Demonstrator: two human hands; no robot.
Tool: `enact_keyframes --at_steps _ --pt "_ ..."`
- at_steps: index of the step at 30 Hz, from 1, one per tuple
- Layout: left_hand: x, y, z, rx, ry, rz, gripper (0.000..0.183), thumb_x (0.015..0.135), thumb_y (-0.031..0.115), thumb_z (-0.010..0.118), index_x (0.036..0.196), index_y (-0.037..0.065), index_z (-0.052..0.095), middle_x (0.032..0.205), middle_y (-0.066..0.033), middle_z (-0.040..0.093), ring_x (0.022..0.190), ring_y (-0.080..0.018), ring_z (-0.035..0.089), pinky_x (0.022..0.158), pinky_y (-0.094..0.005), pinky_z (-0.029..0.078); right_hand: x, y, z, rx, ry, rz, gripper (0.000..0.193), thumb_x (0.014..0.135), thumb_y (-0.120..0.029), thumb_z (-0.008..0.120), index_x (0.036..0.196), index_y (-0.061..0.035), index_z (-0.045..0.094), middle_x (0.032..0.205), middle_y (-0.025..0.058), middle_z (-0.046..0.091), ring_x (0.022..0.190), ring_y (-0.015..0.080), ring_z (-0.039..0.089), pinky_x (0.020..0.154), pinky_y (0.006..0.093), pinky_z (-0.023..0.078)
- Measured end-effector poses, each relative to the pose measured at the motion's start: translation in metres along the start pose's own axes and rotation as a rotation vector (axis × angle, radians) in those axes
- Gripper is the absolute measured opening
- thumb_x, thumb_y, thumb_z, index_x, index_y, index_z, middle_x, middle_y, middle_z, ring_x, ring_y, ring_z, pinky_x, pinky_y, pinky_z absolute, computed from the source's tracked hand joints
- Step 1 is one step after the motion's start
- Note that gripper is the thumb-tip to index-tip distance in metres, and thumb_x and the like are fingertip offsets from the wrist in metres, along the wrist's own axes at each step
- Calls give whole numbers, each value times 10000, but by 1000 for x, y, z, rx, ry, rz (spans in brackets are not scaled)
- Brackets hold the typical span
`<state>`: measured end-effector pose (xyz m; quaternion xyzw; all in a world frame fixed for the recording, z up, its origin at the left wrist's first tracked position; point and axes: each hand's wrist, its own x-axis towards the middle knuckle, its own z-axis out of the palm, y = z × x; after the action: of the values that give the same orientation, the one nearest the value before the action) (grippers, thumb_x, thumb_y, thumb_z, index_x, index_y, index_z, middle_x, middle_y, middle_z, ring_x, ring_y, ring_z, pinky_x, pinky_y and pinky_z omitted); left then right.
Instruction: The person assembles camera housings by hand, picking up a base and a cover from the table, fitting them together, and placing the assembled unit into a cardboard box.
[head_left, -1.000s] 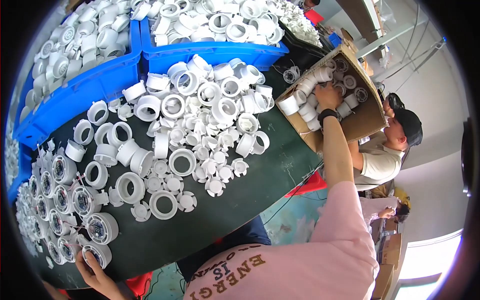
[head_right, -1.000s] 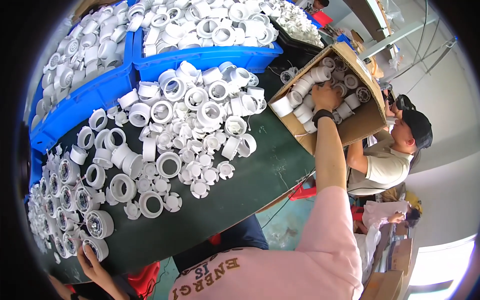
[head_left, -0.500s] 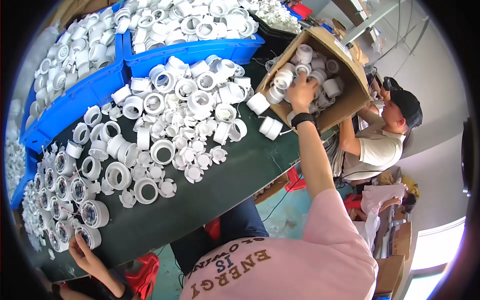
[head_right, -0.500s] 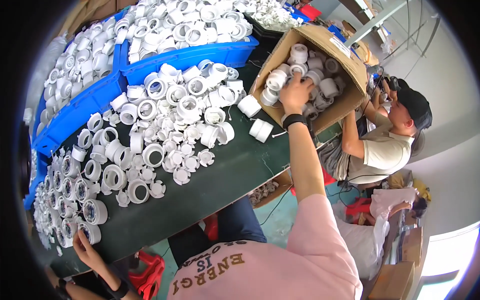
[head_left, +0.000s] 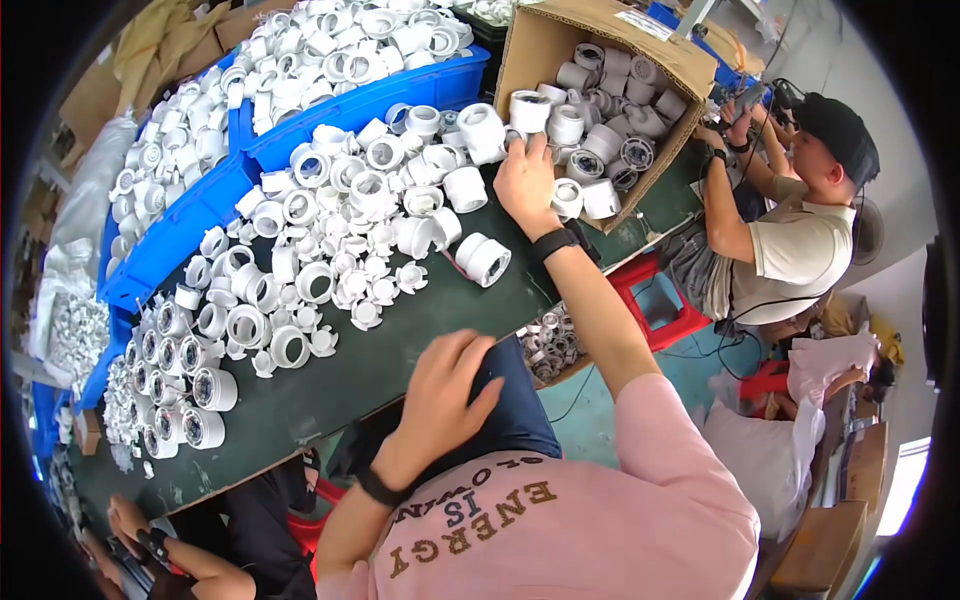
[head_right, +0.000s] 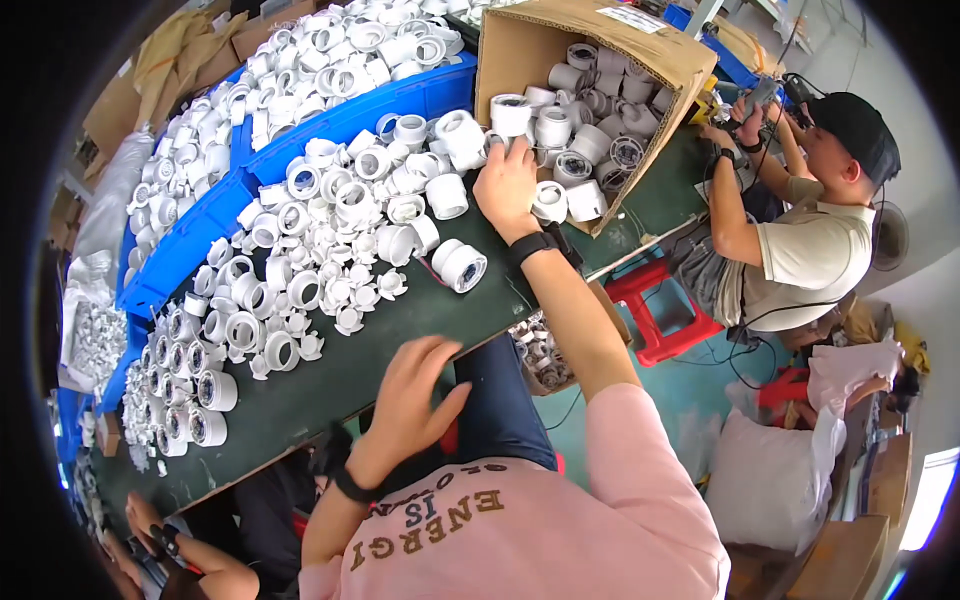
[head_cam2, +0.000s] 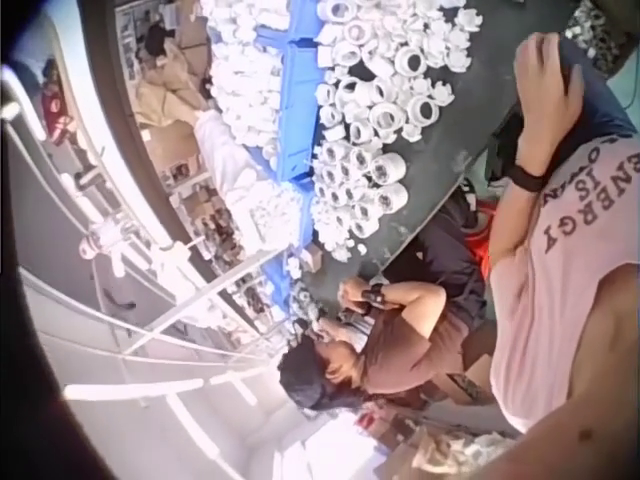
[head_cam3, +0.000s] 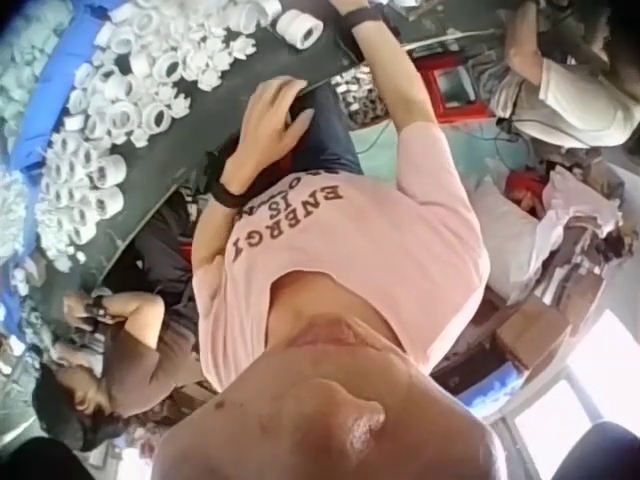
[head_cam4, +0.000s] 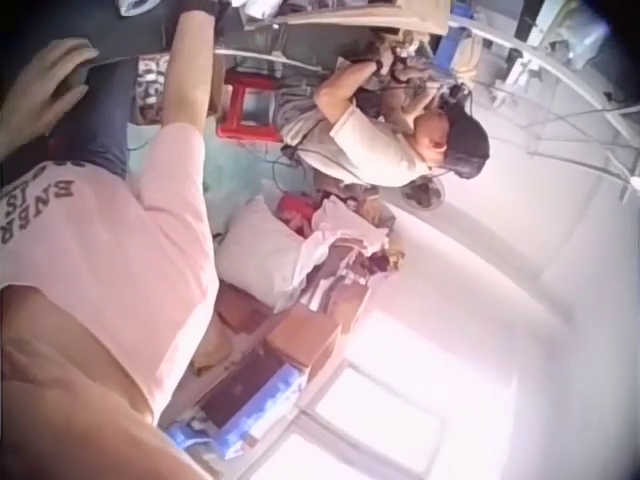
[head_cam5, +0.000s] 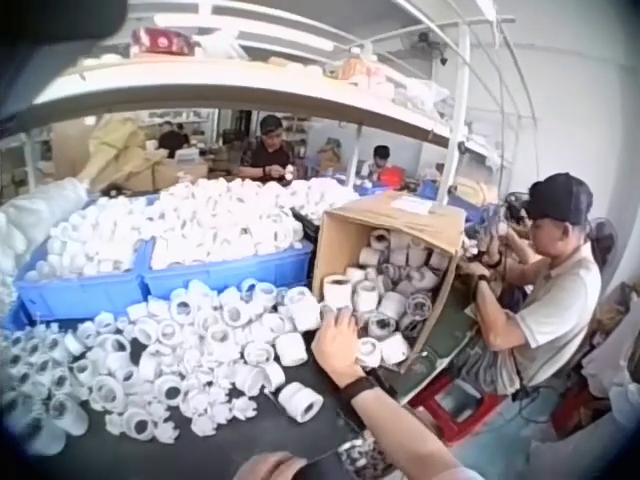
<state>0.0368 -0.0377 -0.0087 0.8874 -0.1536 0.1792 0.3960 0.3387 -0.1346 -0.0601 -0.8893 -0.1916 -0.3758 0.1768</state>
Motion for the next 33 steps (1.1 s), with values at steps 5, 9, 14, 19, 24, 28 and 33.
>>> enact_keyframes --at_steps 5,9,14,19,24,28,33 --pt "54 -54 47 18 -31 -8 398 809 138 627 1151 -20 497 1128 -193 514 1014 -370 515 875 -419 415 11 17 -19 28 -154 -90 219 726 -87 606 929 -6 599 938 230 569 778 376 608 688 433 521" --pt "73 -77 39 46 11 33 265 809 96 631 1047 5 556 1006 -157 568 971 -330 554 831 -381 450 16 18 -69 115 -227 -139 363 710 -76 619 1068 -25 588 949 195 612 900 366 589 776 452 489" --pt "60 -67 9 -66 -75 -19 211 826 95 628 1012 9 577 944 -133 599 873 -289 601 750 -349 477 -43 31 -103 -38 -248 -253 562 681 1 593 1234 -37 503 1168 211 517 1073 388 478 935 449 399" --pt "70 -105 -78 25 88 -171 203 820 78 633 1019 48 609 967 -89 635 852 -204 619 693 -303 483 -46 35 -114 4 -333 -197 642 681 23 602 1303 -67 471 1203 234 453 1064 403 470 922 456 392" --pt "75 -221 -222 344 527 -307 212 783 134 654 965 26 640 867 -120 661 779 -227 640 687 -327 500 -45 18 -107 85 -356 -50 565 680 -5 648 1219 -45 484 1127 215 465 1045 408 479 848 454 430" --pt "88 -304 -310 808 503 -604 311 736 191 654 1004 35 640 919 -162 667 857 -321 646 757 -408 504 -43 6 -100 113 -269 -42 546 682 11 632 1201 -28 467 1076 202 479 994 407 474 832 450 422" --pt "91 -411 -380 767 57 -827 569 652 297 675 1164 57 611 1080 -183 643 967 -315 628 789 -419 493 -51 -12 -85 141 -224 20 523 699 -25 640 1215 -84 583 1088 222 467 985 393 466 846 464 408"
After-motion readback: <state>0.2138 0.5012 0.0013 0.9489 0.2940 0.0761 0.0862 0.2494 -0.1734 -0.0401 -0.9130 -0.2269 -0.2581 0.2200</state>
